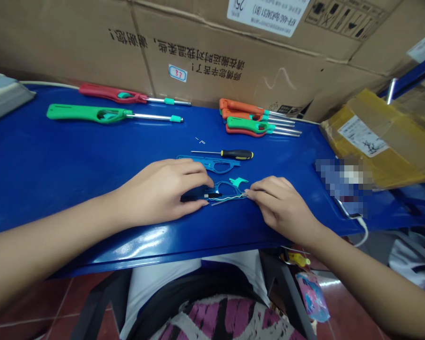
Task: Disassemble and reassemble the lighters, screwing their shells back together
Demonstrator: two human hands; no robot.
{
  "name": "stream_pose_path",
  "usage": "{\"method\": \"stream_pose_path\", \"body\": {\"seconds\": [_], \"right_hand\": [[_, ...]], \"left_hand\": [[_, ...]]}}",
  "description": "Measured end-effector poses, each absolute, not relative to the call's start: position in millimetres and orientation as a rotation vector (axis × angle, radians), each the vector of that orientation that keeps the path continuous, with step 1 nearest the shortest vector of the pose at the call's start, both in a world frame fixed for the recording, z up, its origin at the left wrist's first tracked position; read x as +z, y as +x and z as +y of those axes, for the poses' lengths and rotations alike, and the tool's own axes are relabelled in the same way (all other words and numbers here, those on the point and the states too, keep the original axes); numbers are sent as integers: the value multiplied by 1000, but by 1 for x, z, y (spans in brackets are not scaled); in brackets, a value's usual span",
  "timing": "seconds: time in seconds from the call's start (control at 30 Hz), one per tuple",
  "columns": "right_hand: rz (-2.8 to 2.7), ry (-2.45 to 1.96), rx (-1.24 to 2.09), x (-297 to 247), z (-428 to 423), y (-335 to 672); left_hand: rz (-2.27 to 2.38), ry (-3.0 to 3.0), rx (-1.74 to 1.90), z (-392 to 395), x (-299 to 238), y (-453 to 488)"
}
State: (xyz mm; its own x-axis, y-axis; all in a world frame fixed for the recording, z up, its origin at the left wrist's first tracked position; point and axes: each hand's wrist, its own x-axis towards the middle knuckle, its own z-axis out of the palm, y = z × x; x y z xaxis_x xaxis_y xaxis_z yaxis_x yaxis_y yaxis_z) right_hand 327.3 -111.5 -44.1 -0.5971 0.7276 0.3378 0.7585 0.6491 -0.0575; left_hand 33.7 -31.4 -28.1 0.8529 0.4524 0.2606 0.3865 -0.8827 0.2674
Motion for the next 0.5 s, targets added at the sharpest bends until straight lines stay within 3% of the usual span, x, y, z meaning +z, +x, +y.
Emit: {"method": "stream_pose_path", "body": {"seconds": [0.3,0.5], "right_hand": [[-2606,-1174,-133,-39,-111,322],[-2401,-1309,150,-40,-113,317]], "left_hand": [[699,2626,424,-39,-25,38],[739,2595,456,-39,-25,38]]}}
